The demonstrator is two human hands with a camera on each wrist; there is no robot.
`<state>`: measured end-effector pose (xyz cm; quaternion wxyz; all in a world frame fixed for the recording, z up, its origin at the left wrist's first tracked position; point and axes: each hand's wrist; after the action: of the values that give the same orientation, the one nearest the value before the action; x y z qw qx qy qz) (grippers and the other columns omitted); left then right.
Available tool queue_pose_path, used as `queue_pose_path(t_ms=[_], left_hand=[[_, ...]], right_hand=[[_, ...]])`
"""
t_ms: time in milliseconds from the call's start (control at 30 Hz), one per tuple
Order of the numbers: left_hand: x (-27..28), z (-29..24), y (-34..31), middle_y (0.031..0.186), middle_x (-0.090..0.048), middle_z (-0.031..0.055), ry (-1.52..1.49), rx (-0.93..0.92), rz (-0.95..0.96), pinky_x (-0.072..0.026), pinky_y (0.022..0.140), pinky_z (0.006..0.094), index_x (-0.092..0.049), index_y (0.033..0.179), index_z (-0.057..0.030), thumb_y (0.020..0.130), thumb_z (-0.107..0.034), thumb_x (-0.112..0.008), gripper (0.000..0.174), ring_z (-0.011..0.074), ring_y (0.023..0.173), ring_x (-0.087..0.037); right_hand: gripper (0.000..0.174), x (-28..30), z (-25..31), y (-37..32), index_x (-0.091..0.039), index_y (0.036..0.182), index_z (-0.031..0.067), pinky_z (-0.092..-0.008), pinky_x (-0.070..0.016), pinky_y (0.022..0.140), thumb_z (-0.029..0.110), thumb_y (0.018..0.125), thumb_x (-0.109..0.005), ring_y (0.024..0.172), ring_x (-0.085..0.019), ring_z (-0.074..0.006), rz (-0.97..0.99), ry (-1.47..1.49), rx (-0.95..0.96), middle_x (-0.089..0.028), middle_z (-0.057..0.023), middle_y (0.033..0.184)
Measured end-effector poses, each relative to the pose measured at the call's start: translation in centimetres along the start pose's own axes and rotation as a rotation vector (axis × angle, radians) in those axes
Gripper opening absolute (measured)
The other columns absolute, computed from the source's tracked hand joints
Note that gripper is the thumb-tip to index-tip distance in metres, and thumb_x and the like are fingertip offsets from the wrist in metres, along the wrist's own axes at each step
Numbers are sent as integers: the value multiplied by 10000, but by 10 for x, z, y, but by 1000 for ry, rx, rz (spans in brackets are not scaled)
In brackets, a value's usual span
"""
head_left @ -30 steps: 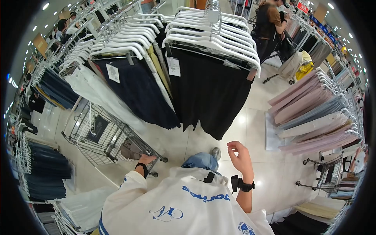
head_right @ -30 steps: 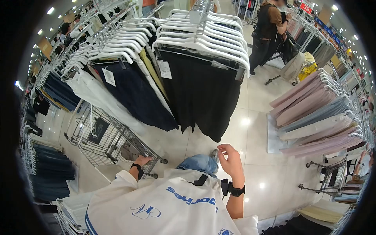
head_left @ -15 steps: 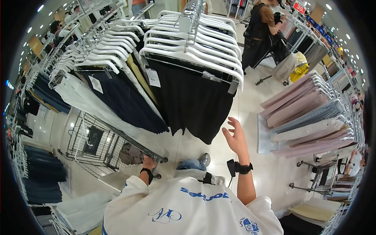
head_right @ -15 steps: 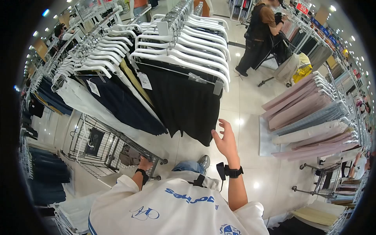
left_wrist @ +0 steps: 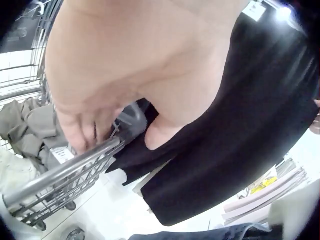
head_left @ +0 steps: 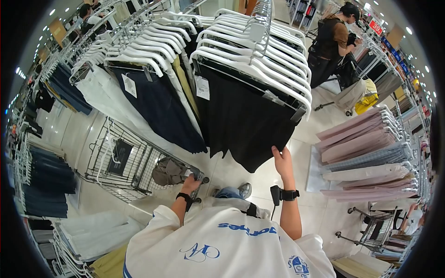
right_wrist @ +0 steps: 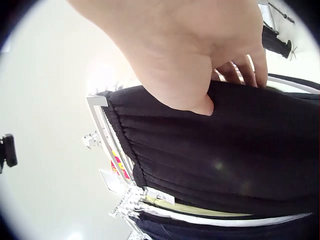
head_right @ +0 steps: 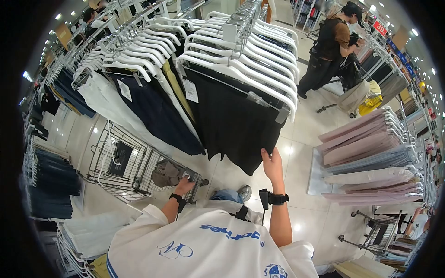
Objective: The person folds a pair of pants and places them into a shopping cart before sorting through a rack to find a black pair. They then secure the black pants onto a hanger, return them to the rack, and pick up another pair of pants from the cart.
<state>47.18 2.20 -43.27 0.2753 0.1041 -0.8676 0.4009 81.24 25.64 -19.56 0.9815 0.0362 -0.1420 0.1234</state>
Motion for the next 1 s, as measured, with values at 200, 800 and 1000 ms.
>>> queue_pose_path(t_ms=[200,800,1000], left_hand=[[33,-61,16,1023,-672,203,-153,-460,-258,-531,832,430,-599,1214,-22,809,-212,-711,462,385,938,-652],[69,-237,-25,1447,-528,99,-1464,-617,443,-305,1175,359,-474,1429,-38,991,-577,-498,695,227,1347,-469],[49,-173,-67,1367,-604,103,-1133,-410,713,-418,1104,358,-565,1347,-3,950,-284,-672,498,240,1255,-570]], right_hand=[[352,15,-37,-25,-645,1180,32,-287,-429,945,344,1036,-567,1063,-582,-121,-182,295,-191,-669,-20,1117],[527,35,34,-116,-517,1384,-21,-352,-454,1065,382,1043,-519,1236,-590,-238,-246,997,-287,-588,-137,1386],[507,36,38,-125,-545,1356,-23,-345,-448,1052,371,1037,-535,1217,-595,-235,-342,904,-225,-607,-122,1362]])
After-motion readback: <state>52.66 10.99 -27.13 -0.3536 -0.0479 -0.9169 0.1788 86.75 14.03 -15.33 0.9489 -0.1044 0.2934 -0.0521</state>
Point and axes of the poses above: each hand's wrist, its own y-axis towards the middle knuckle, its own x-axis out of the back of the hand, z = x × y
